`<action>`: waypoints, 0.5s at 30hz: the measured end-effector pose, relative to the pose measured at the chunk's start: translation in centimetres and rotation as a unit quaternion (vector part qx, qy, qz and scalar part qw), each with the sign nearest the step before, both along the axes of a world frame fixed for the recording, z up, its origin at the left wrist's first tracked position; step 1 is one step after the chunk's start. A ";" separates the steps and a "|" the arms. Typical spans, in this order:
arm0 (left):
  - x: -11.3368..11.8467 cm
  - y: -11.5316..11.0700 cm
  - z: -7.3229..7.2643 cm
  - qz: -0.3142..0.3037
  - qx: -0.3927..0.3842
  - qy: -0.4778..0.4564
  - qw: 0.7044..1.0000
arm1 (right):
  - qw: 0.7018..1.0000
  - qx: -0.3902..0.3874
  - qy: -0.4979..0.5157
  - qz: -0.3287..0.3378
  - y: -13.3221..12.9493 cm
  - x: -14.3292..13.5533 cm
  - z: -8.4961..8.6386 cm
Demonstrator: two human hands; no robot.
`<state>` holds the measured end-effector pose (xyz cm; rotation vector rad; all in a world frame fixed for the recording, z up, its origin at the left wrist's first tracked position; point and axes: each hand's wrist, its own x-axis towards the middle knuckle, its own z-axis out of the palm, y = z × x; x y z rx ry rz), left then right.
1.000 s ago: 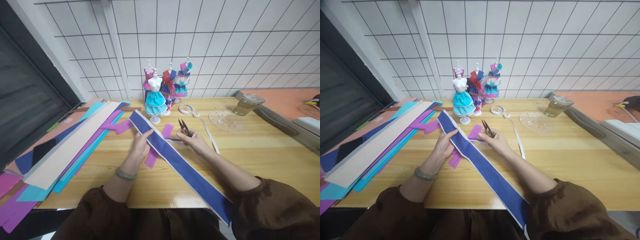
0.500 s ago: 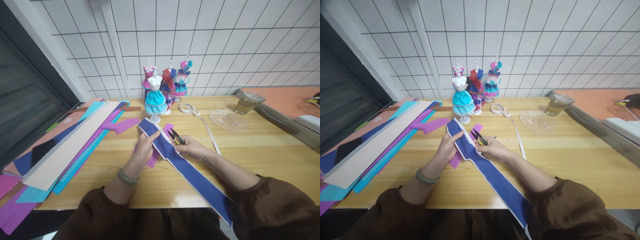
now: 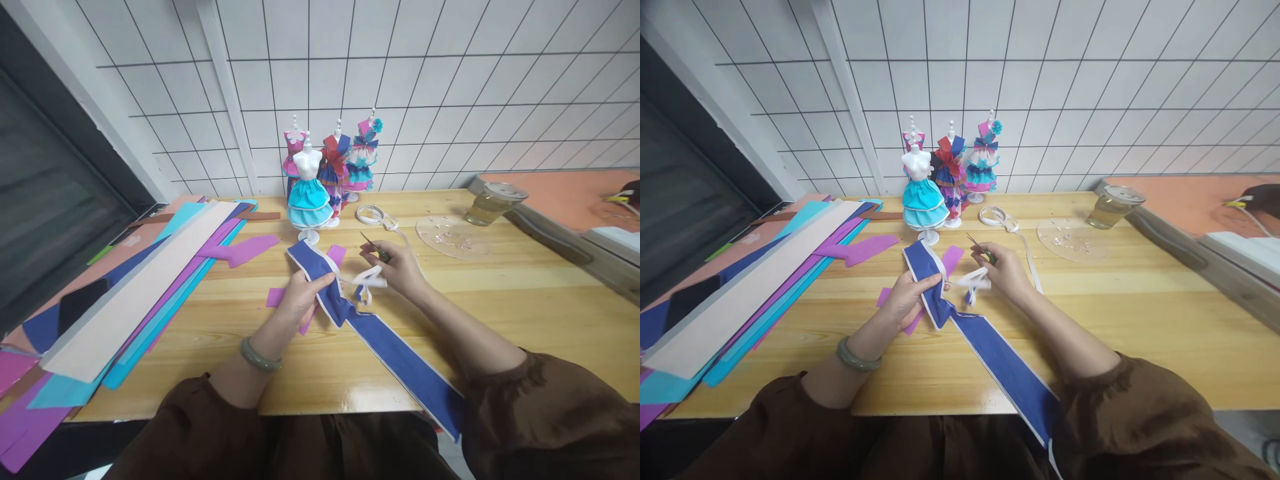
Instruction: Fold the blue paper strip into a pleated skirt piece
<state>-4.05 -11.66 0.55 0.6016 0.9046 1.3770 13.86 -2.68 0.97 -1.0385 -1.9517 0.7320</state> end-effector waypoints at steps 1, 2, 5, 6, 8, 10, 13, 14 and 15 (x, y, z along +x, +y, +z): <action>0.1 -0.1 0.0 -0.005 -0.002 0.002 1.000 | 1.000 0.005 -0.021 -0.001 0.3 0.2 -0.2; 0.1 -0.1 0.0 -0.004 -0.003 0.001 1.000 | 0.999 0.007 -0.038 -0.013 0.6 0.4 -0.2; 0.0 0.0 0.0 0.014 0.000 -0.012 1.000 | 0.996 -0.002 -0.025 -0.080 0.7 0.7 0.4; -0.1 0.1 0.1 0.022 0.004 -0.018 1.000 | 0.996 -0.016 0.005 -0.089 0.4 0.7 0.8; -0.4 0.2 0.1 0.045 0.013 -0.026 0.999 | 0.993 -0.089 0.076 -0.035 -0.8 0.3 1.8; -0.7 0.4 0.1 0.070 0.016 -0.031 0.997 | 0.977 -0.189 0.073 0.070 -2.5 -0.5 2.6; -1.1 0.6 0.1 0.114 0.022 -0.039 0.992 | 0.950 -0.256 0.032 0.179 -4.7 -1.7 3.0; -1.3 0.7 0.0 0.125 0.027 -0.041 0.991 | 0.949 -0.249 0.025 0.192 -5.2 -2.0 2.9; -1.4 0.8 0.0 0.134 0.034 -0.043 0.989 | 0.950 -0.239 0.018 0.199 -5.4 -2.2 2.8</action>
